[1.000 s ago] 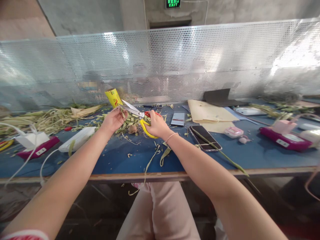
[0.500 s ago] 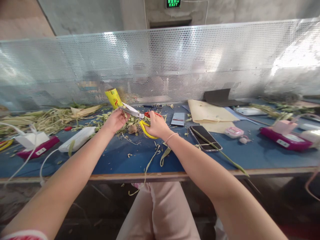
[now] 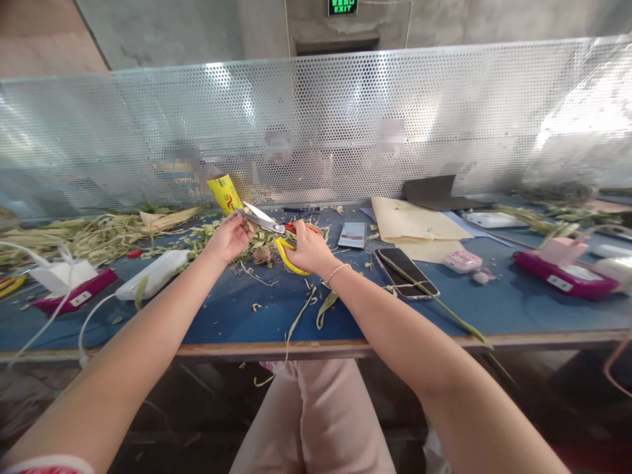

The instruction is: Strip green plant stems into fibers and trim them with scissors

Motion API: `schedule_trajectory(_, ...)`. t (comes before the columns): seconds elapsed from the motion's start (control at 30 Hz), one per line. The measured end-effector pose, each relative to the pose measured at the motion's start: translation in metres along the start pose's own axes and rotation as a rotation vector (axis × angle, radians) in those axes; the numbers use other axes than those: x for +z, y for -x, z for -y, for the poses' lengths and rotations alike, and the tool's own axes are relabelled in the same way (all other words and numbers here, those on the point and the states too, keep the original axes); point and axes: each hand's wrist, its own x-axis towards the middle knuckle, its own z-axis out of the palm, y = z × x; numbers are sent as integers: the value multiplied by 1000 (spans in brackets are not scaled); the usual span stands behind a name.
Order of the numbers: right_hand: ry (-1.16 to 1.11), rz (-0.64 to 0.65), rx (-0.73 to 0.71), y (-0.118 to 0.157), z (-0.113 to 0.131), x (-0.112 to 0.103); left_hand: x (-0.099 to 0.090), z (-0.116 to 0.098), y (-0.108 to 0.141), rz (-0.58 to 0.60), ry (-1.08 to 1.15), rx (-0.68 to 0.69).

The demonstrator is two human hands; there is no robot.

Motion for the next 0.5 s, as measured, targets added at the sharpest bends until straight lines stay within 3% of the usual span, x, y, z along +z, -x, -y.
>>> schedule_trajectory(0.5, -143, -12, -98, -1, -5, 5, 3, -2, 3, 6, 17, -7)
